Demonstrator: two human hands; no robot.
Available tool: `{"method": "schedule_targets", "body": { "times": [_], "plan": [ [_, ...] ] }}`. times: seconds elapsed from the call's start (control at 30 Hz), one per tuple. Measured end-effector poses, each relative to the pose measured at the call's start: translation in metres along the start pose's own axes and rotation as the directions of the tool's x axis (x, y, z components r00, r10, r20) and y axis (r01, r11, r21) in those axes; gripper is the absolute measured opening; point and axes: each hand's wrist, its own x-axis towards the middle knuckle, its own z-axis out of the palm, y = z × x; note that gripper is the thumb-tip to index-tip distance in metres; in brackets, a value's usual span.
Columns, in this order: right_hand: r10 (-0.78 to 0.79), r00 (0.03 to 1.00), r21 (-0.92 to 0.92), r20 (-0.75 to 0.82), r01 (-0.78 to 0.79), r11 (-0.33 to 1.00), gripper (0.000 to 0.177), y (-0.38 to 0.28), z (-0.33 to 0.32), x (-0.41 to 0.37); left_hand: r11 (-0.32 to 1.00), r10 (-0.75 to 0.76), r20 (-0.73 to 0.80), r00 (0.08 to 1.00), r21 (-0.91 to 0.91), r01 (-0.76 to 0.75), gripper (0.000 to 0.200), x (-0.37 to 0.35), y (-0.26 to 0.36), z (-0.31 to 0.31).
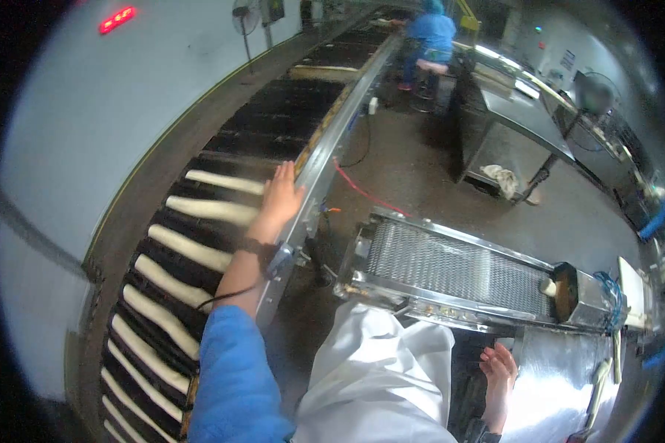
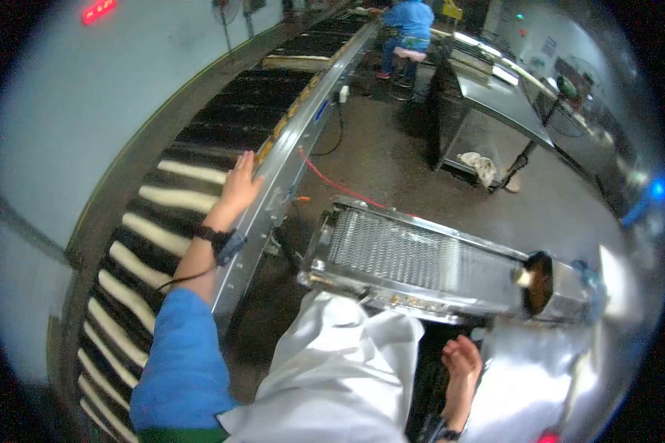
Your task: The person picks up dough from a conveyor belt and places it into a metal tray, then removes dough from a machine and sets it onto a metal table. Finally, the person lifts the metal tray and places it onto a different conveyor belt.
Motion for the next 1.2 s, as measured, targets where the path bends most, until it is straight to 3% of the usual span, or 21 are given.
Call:
{"method": "schedule_targets", "body": {
  "times": [0.07, 0.17, 0.27, 0.3, 0.43, 0.47, 0.5, 0.6, 0.67, 0.7, 0.77, 0.8, 0.87, 0.9, 0.93, 0.97, 1.0, 1.07, 1.1, 1.17, 1.2],
  "plan": [
    [0.018, 0.997, -0.030, -0.081, -0.020, 0.999, 0.043, -0.008, -0.001, -0.004, 0.992, -0.090, 0.105, 0.990, 0.095, 0.080, 0.066, 0.025, -0.004, 0.004],
    [0.049, 0.995, -0.093, -0.087, -0.058, 0.994, 0.042, -0.003, -0.002, -0.012, 0.962, -0.125, 0.128, 0.984, 0.257, 0.089, 0.041, 0.017, -0.006, -0.023],
    [0.053, 0.998, -0.030, 0.035, -0.052, 0.998, 0.034, -0.004, 0.029, -0.003, 0.954, -0.112, 0.193, 0.975, 0.295, 0.051, 0.037, 0.005, -0.011, -0.040],
    [0.035, 0.991, -0.028, 0.126, -0.031, 0.999, 0.030, -0.009, 0.044, 0.000, 0.947, -0.053, 0.086, 0.995, 0.319, 0.023, 0.032, -0.004, -0.017, -0.034],
    [0.071, 0.928, -0.285, 0.366, 0.039, 0.958, 0.039, -0.028, 0.112, 0.032, 0.939, 0.006, -0.036, 0.999, 0.345, 0.006, 0.023, -0.028, -0.045, -0.016],
    [0.083, 0.915, -0.410, 0.394, 0.094, 0.907, 0.037, -0.036, 0.127, 0.045, 0.948, -0.010, 0.036, 0.999, 0.319, -0.002, 0.020, -0.040, -0.041, -0.026],
    [0.005, 0.861, -0.354, 0.508, 0.204, 0.913, 0.034, -0.020, 0.133, 0.075, 0.946, 0.145, -0.040, 0.989, 0.300, -0.127, 0.019, -0.058, -0.054, -0.025],
    [-0.169, 0.837, -0.505, 0.521, 0.461, 0.730, 0.037, -0.017, 0.148, 0.124, 0.954, 0.075, 0.055, 0.996, 0.287, -0.087, 0.020, -0.121, -0.067, -0.044],
    [-0.250, 0.828, -0.700, 0.502, 0.558, 0.445, 0.045, -0.012, 0.132, 0.165, 0.969, 0.098, 0.056, 0.994, 0.224, -0.108, 0.012, -0.174, -0.071, -0.065],
    [-0.301, 0.814, -0.787, 0.497, 0.569, 0.237, 0.049, -0.007, 0.119, 0.181, 0.977, 0.054, 0.073, 0.996, 0.204, -0.068, 0.013, -0.206, -0.058, -0.083],
    [-0.302, 0.885, -0.926, 0.354, 0.376, 0.018, 0.057, -0.012, 0.087, 0.201, 0.965, -0.028, 0.052, 0.998, 0.262, 0.014, 0.014, -0.263, -0.053, -0.105],
    [-0.340, 0.886, -0.949, 0.315, 0.288, -0.128, 0.041, -0.009, 0.070, 0.215, 0.969, -0.118, 0.110, 0.987, 0.230, 0.091, 0.016, -0.287, -0.056, -0.119],
    [-0.331, 0.920, -0.975, 0.208, 0.168, -0.146, 0.055, 0.003, 0.039, 0.237, 0.910, -0.370, 0.209, 0.905, 0.278, 0.307, 0.021, -0.331, -0.082, -0.137],
    [-0.277, 0.945, -0.983, 0.175, 0.149, -0.111, 0.056, -0.003, 0.032, 0.231, 0.873, -0.487, 0.194, 0.852, 0.149, 0.465, 0.050, -0.349, -0.089, -0.149],
    [-0.223, 0.964, -0.989, 0.142, 0.128, -0.078, 0.057, -0.010, 0.027, 0.224, 0.786, -0.617, 0.140, 0.775, 0.050, 0.616, 0.058, -0.372, -0.110, -0.150],
    [-0.222, 0.964, -0.988, 0.147, 0.132, -0.082, 0.057, -0.008, 0.024, 0.227, 0.643, -0.759, 0.146, 0.634, 0.025, 0.765, 0.047, -0.380, -0.098, -0.167],
    [-0.249, 0.947, -0.975, 0.202, 0.170, -0.146, 0.055, -0.005, 0.022, 0.231, 0.660, -0.750, 0.088, 0.655, 0.039, 0.750, 0.058, -0.388, -0.073, -0.185],
    [-0.258, 0.927, -0.951, 0.273, 0.221, -0.215, 0.053, 0.002, 0.018, 0.238, 0.764, -0.570, -0.322, 0.756, 0.130, 0.631, 0.055, -0.436, -0.108, -0.180],
    [-0.247, 0.936, -0.958, 0.250, 0.201, -0.205, 0.050, 0.005, 0.020, 0.244, 0.750, -0.582, -0.326, 0.745, 0.139, 0.646, 0.055, -0.455, -0.114, -0.185],
    [-0.239, 0.938, -0.959, 0.251, 0.206, -0.196, 0.047, 0.003, 0.028, 0.249, 0.536, -0.601, -0.415, 0.683, 0.425, 0.729, 0.050, -0.482, -0.116, -0.193],
    [-0.242, 0.933, -0.956, 0.267, 0.224, -0.189, 0.043, -0.003, 0.031, 0.248, 0.461, -0.619, -0.447, 0.646, 0.459, 0.759, 0.049, -0.493, -0.118, -0.194]
  ]
}}
